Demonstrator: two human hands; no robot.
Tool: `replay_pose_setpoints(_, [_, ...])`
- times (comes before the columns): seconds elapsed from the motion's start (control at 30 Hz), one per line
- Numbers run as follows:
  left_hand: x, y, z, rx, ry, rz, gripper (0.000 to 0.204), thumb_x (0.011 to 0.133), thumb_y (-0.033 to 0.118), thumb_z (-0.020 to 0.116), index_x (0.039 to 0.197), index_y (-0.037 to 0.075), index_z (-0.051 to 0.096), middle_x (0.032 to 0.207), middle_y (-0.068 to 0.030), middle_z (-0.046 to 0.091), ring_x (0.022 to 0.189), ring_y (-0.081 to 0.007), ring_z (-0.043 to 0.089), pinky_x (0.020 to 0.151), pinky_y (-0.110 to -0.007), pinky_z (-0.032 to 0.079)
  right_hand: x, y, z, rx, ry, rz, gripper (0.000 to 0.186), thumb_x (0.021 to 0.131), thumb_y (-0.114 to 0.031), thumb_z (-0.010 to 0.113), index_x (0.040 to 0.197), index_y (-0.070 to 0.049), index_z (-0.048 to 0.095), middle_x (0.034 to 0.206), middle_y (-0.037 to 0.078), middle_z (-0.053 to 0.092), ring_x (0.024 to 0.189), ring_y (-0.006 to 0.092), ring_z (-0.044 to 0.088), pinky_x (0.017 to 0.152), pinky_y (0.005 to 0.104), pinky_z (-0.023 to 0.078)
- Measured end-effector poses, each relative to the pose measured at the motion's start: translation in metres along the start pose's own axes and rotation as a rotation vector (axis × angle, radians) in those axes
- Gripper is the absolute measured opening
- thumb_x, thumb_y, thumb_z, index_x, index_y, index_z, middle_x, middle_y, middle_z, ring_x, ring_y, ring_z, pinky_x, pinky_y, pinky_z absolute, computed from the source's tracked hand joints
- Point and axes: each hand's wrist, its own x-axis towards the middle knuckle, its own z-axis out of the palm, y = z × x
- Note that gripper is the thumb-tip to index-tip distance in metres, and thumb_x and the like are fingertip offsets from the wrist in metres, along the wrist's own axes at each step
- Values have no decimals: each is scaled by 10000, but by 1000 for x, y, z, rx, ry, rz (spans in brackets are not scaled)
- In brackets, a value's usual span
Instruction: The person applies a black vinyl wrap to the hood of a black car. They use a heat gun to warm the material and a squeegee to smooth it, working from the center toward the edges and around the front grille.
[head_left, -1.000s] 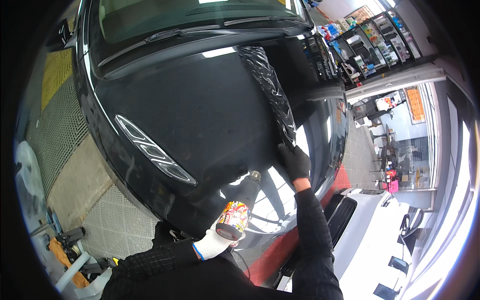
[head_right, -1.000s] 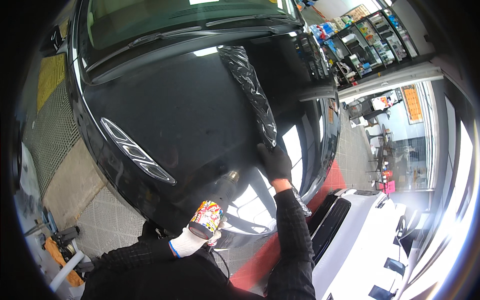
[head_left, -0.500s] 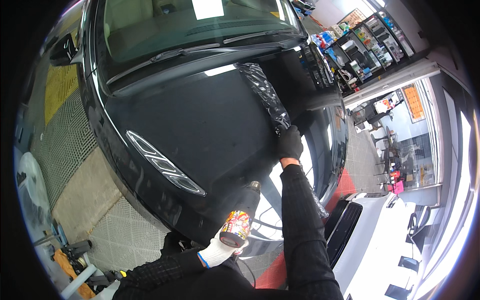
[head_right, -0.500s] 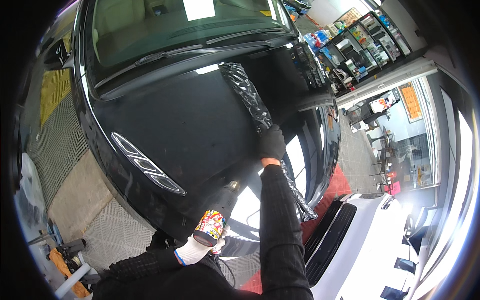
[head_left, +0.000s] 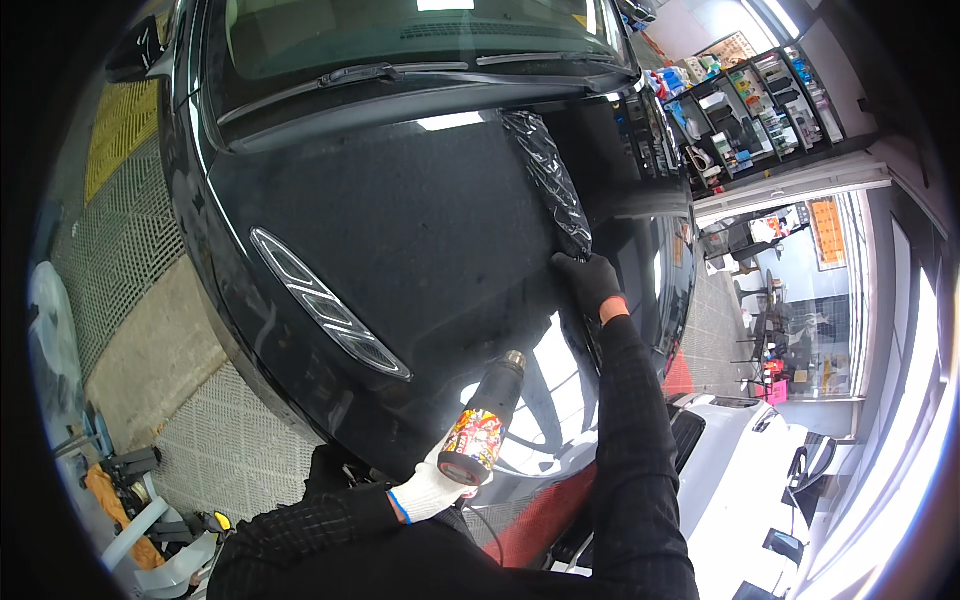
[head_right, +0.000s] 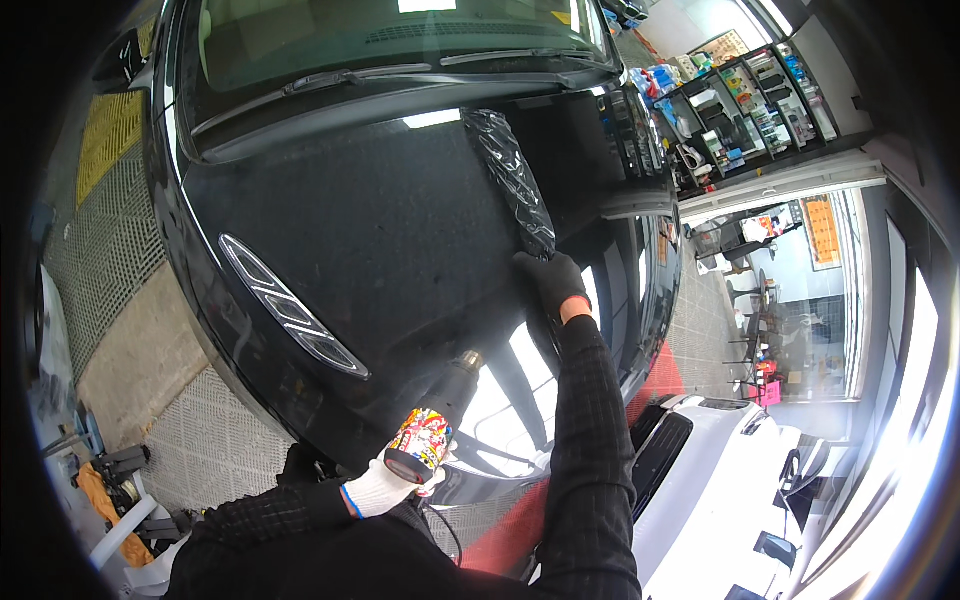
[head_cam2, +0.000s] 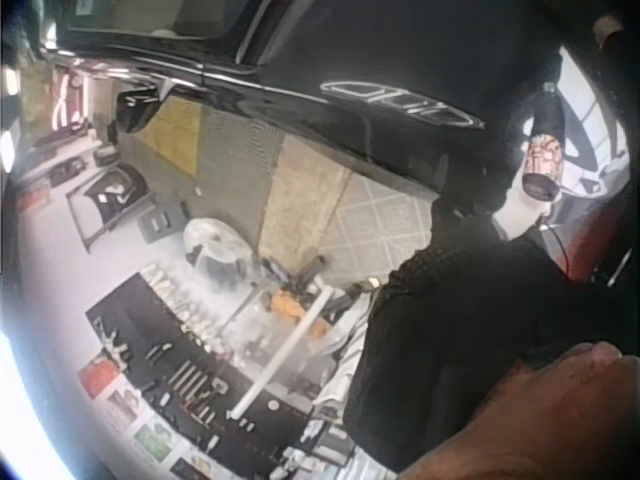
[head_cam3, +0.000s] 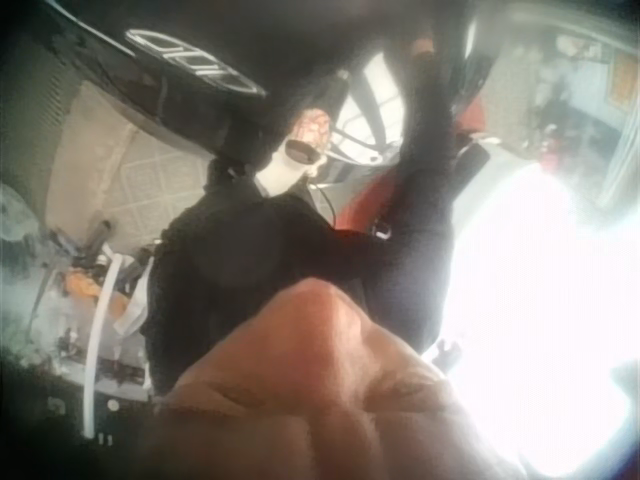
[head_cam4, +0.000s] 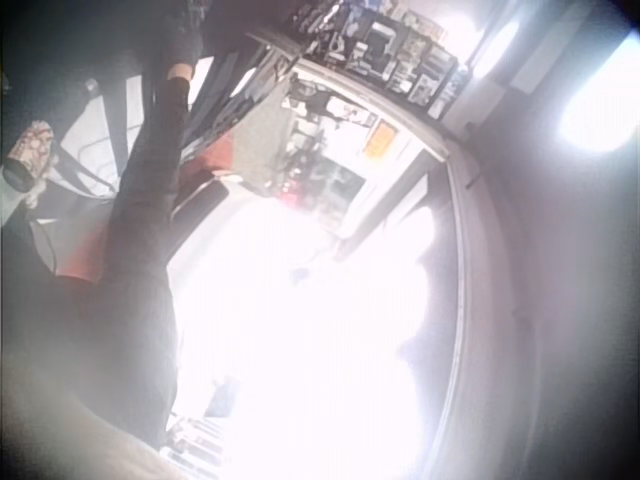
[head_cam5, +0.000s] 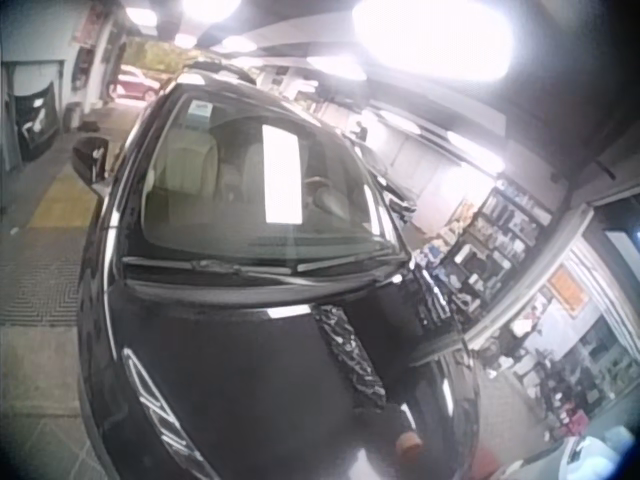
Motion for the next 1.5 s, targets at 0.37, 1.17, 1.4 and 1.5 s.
replay_pose_setpoints(0.37, [4,-4,-4,-56,-108,44,512,1153,467,463,1496,98,552,1378,-182,661,1216,-328,698,992,-529,603,8,6,21,-131,295,10,751,857,-660,770,1095,52,800,1025,312,776,1055,452,757,905,501,564])
replay_pose_setpoints(1.17, [3,1,15,-626,-23,-49,515,1150,394,462,1540,61,508,1471,-194,627,1294,-396,661,1081,-619,544,22,51,24,-133,183,-330,231,832,-238,768,844,-13,818,659,196,700,626,241,730,613,407,526])
replay_pose_setpoints(1.4, [16,0,13,-542,-67,-9,519,1175,399,421,1543,40,495,1463,-212,628,1273,-413,673,1068,-572,575,3,37,18,1,125,-226,209,821,-199,781,813,7,814,643,133,715,602,186,698,588,367,509])
replay_pose_setpoints(1.5, [18,0,17,-424,143,49,521,1174,402,425,1545,42,492,1465,-211,626,1274,-407,672,1069,-565,578,-4,28,15,20,82,-294,203,807,-176,793,805,25,809,648,110,722,602,165,687,585,350,506])
